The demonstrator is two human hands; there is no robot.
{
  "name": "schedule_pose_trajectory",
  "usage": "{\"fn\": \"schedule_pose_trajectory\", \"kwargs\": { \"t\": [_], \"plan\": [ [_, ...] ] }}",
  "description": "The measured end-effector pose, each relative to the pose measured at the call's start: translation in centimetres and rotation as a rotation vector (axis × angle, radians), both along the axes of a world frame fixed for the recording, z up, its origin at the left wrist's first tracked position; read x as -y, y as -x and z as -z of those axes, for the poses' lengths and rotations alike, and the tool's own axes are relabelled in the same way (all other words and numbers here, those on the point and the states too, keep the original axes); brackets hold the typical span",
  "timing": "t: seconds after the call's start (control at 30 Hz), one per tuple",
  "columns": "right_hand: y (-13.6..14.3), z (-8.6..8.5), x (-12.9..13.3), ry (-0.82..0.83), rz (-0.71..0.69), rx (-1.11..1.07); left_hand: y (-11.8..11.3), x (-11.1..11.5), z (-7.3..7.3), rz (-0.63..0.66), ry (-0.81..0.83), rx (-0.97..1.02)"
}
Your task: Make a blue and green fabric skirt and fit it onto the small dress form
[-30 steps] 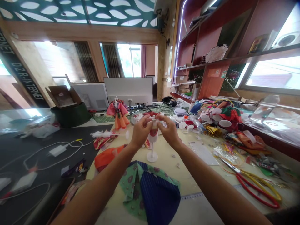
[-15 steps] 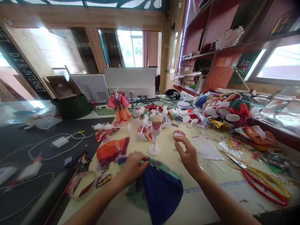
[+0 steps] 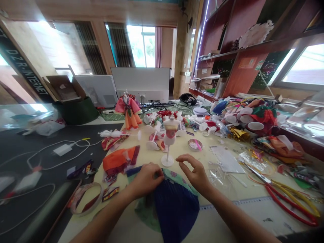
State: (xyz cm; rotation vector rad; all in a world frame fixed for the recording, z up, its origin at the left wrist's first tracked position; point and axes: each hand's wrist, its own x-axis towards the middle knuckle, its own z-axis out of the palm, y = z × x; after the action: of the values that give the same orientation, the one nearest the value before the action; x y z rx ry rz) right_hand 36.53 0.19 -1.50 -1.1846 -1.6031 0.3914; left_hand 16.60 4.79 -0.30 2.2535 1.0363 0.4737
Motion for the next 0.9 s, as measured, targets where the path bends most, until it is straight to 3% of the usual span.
{"fn": "schedule_pose_trajectory", "kwargs": {
  "t": [0.13, 0.27, 0.53, 0.9],
  "plan": [
    [1.2, -0.9, -0.2, 0.094, -0.184, 0.038, -0.1, -0.2, -1.2, 0.017, 0.103, 0.099],
    [1.5, -0.6, -0.6, 0.294, -0.295, -0.033, -0.7, -0.4, -0.9, 0.010, 0.162, 0.183],
    [1.4, 0.7, -0.2, 0.481, -0.332, -0.087, -0.7, 0.2, 0.7, -0.082, 0.272, 0.281],
    [2.5, 1.3, 0.2, 0.497, -0.314, -0.094, -0.3, 0.8, 0.5, -0.050, 0.362, 0.261]
  ]
}}
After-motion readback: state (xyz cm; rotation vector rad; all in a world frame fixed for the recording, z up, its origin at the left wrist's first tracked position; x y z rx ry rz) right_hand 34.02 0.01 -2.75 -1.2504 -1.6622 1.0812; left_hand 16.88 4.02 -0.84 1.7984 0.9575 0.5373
